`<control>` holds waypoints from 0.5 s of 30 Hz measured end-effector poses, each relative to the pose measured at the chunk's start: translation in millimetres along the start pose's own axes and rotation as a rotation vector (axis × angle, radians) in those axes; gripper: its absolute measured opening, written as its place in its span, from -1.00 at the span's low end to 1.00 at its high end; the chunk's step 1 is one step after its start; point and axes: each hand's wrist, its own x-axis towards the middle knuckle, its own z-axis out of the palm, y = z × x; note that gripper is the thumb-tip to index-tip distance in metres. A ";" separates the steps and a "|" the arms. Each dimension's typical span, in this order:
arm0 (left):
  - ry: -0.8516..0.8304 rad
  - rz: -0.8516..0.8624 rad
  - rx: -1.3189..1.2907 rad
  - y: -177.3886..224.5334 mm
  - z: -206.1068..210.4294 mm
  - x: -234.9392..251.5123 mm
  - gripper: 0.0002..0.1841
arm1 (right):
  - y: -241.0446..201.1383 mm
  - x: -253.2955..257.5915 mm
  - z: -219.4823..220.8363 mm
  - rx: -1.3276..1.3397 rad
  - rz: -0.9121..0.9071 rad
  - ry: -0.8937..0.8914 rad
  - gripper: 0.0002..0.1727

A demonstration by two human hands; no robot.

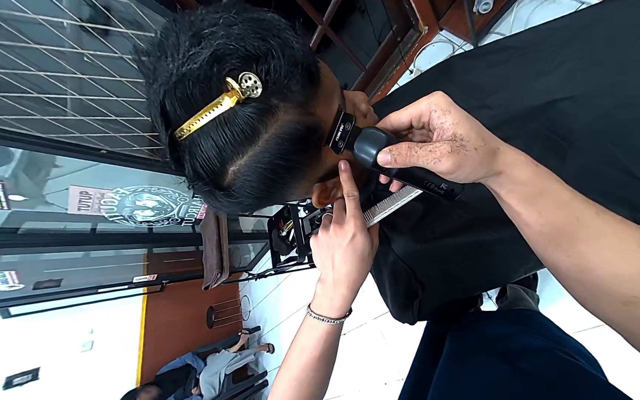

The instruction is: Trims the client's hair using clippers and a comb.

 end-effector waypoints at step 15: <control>-0.147 0.117 -0.154 -6.0 -11.7 -22.6 -0.31 | -4.7 -7.1 3.8 -0.071 -0.012 0.016 -0.83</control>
